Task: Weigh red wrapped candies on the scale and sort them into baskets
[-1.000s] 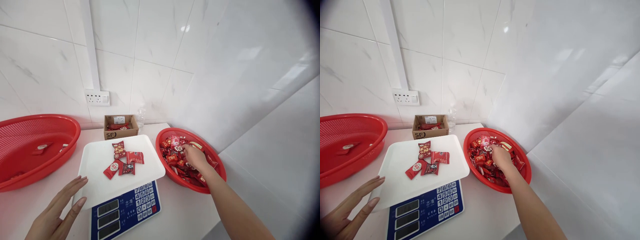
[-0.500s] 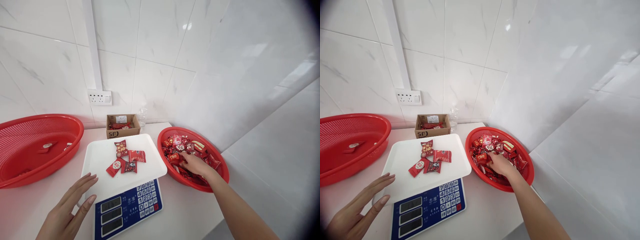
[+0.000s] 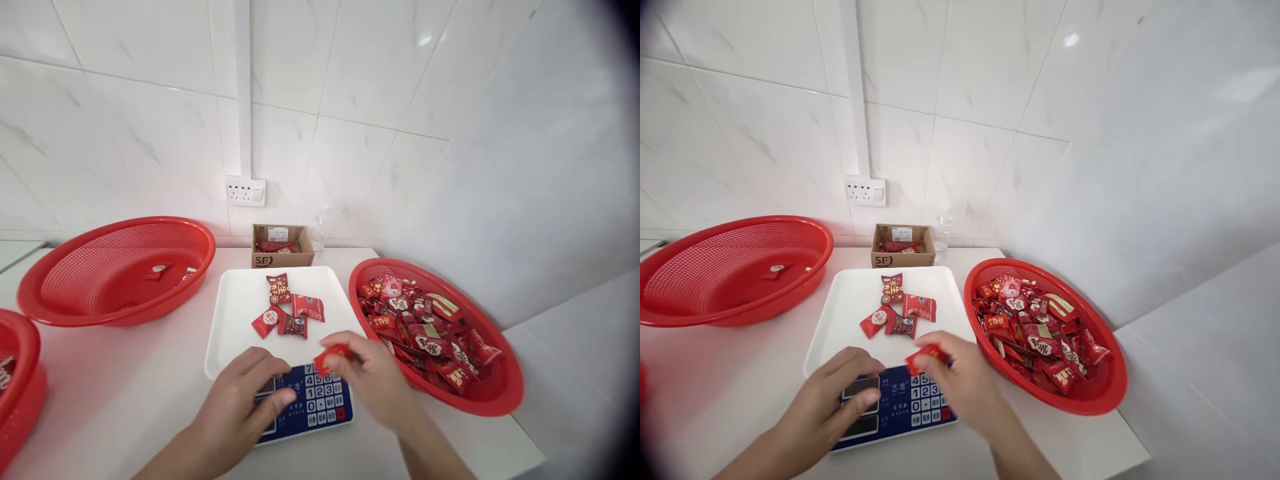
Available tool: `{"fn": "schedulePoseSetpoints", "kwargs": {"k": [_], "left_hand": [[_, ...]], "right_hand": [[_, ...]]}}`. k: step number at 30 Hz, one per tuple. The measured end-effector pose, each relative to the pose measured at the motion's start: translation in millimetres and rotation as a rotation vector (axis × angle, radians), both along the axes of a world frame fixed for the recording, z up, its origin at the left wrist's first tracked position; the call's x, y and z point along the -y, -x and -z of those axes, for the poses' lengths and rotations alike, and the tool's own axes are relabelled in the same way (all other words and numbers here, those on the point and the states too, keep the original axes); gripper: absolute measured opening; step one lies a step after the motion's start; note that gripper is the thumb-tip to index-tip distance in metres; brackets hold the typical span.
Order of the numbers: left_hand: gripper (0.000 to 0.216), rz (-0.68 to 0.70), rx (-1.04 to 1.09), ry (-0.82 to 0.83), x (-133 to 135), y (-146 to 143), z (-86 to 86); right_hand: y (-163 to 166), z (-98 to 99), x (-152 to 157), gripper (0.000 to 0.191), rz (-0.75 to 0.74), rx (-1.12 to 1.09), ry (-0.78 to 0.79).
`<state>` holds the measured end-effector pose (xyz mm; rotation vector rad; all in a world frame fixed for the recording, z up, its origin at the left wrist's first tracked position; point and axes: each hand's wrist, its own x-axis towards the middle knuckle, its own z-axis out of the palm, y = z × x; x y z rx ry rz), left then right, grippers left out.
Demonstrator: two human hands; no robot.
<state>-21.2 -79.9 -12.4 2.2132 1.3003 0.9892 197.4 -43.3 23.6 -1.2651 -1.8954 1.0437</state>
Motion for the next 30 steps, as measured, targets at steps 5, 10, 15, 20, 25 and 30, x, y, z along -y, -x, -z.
{"fn": "schedulePoseSetpoints", "kwargs": {"k": [5,10,15,20,25,30], "left_hand": [[0.034,0.028,0.012,0.088,5.0,-11.8,1.1],[0.037,-0.058,0.031,0.074,4.1,-1.4,6.7],[0.026,-0.181,0.079,0.081,-2.2,5.3,8.8],[0.021,-0.203,0.073,0.137,-0.6,14.6,12.6],[0.022,-0.200,0.064,0.140,4.5,24.4,18.9],[0.021,-0.187,0.069,0.133,5.7,28.0,20.0]], "right_hand": [[43.5,20.8,13.8,0.032,-0.144,-0.203,0.176],[42.1,30.8,4.0,0.026,-0.167,-0.356,0.356],[45.5,27.1,-16.0,0.014,-0.023,-0.303,0.076],[53.4,29.0,-45.7,0.017,0.090,-0.015,-0.333],[56.4,38.7,-53.3,0.030,-0.045,0.273,-0.428],[52.0,46.3,-51.1,0.031,-0.043,0.383,-0.508]]}}
